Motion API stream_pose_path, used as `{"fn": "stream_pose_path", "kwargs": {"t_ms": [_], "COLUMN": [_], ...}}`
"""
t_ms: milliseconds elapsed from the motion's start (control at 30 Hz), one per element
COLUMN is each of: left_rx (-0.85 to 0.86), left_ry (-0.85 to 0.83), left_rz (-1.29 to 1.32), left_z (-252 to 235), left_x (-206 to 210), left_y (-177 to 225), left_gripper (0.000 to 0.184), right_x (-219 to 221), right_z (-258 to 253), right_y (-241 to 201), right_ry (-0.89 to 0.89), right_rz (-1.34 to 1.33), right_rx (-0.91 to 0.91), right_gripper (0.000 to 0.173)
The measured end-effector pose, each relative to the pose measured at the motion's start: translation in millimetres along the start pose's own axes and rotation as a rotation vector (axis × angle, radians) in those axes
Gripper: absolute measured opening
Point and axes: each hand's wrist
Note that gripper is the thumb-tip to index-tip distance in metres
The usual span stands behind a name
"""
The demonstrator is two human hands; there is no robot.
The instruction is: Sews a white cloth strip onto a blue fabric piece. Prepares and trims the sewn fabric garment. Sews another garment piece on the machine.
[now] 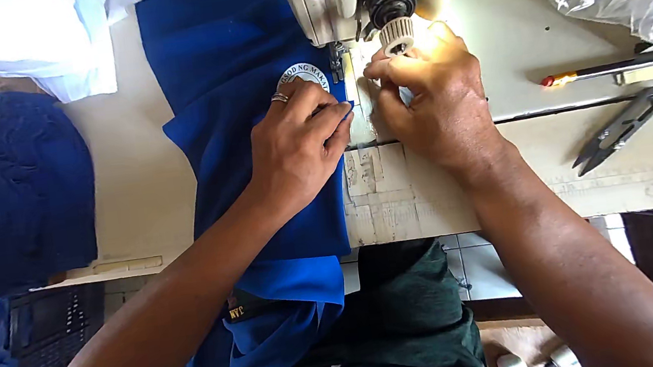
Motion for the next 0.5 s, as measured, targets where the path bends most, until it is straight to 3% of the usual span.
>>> {"fn": "stream_pose_path", "kwargs": {"t_ms": [500], "left_rx": [-0.001], "left_ry": [0.065], "left_rz": [-0.048], "left_z": [2.4], "left_x": [2.4], "left_y": [3.8], "left_gripper": [0.015], "right_x": [-1.1], "right_z": [2.6], "right_y": [-2.5], "right_ry": [-0.022], "right_rz": [-0.007], "right_rx": [-0.013], "right_gripper": [0.023]}}
Point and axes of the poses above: each hand's wrist, its own z-axis away from the middle knuckle, its own x-axis out of the palm, y = z × x, and after that the axes turned 5 degrees about -z, right-handed
